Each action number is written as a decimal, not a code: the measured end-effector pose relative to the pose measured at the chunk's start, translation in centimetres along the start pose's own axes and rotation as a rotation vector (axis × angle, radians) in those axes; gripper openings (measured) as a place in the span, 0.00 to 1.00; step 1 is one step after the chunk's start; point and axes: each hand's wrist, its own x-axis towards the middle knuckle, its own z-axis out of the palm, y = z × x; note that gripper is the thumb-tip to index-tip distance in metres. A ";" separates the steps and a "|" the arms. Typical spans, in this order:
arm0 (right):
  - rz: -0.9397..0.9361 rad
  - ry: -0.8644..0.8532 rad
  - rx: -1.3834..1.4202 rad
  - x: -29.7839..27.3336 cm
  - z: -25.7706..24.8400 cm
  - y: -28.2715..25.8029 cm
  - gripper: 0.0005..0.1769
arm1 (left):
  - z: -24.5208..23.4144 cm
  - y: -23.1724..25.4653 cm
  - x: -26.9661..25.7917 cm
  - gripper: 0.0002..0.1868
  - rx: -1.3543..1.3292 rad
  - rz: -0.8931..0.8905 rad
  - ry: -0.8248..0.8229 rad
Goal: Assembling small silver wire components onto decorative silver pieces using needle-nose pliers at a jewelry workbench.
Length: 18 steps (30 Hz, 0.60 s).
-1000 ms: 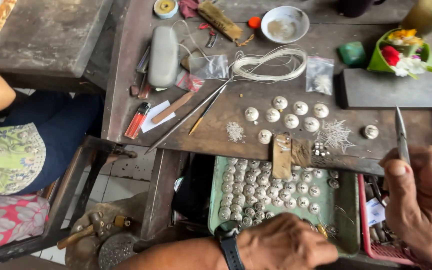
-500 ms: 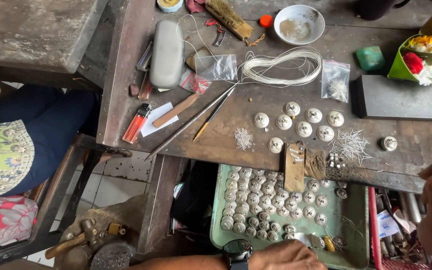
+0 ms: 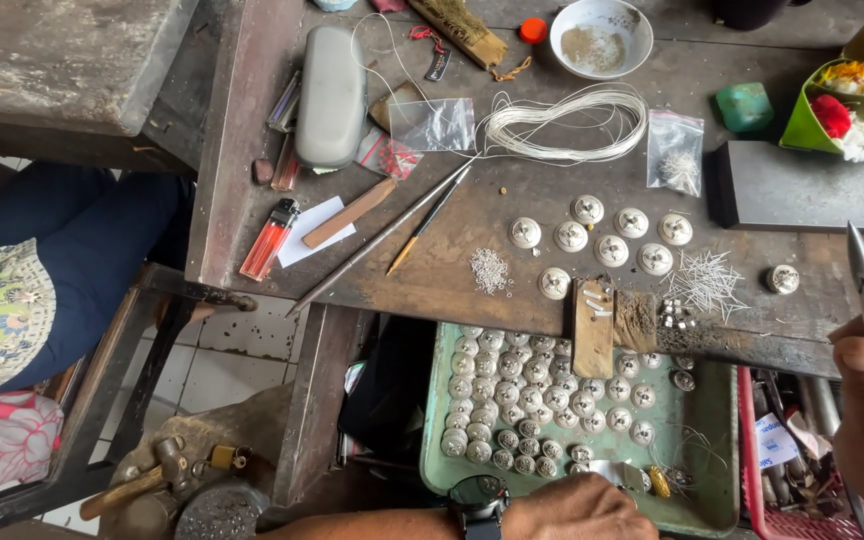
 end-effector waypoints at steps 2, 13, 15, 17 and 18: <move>0.017 0.005 -0.061 -0.1 0.1 0.8 0.25 | 0.1 -0.7 -0.3 0.20 -0.142 0.049 0.015; -0.037 0.017 -0.063 -0.1 -0.1 0.2 0.25 | -0.7 -5.2 0.8 0.18 0.231 -0.178 0.115; -0.039 0.028 -0.066 -0.2 -0.2 -0.1 0.25 | -0.5 -3.8 0.4 0.21 0.190 -0.054 0.076; -0.084 0.042 -0.026 -0.2 -0.4 -0.9 0.20 | -0.6 -3.2 0.2 0.22 0.118 0.019 0.014; -0.083 0.045 -0.026 -0.2 -0.4 -1.2 0.20 | -0.6 -3.5 0.4 0.22 0.120 0.019 0.011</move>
